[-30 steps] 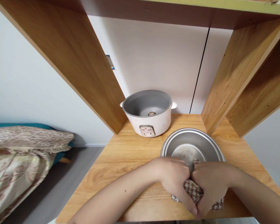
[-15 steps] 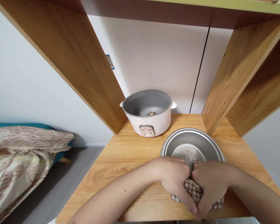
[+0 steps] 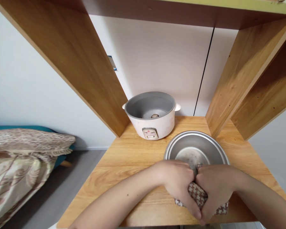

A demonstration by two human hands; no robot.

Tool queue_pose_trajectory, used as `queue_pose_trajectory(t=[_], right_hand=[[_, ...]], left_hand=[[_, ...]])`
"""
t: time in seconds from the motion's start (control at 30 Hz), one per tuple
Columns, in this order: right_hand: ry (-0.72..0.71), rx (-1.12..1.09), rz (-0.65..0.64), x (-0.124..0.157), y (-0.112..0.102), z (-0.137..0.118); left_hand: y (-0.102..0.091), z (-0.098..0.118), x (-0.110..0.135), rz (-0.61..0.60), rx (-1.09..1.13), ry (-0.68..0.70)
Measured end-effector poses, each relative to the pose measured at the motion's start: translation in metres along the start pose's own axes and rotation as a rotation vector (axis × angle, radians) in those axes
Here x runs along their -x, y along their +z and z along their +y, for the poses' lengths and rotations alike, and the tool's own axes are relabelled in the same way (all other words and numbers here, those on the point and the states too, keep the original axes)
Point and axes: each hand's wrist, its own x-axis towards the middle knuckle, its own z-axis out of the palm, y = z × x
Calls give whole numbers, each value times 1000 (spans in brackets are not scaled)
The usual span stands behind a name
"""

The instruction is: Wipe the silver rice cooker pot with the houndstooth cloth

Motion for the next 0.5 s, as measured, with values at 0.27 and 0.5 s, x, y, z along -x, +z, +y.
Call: queue_pose_trajectory(t=[0.27,0.5], right_hand=[[-7,53,51,0,3,2],[-34,72,82,0,5,1]], left_hand=[[0,0,0,25,7,2],[1,-2,-1,29,-7,11]])
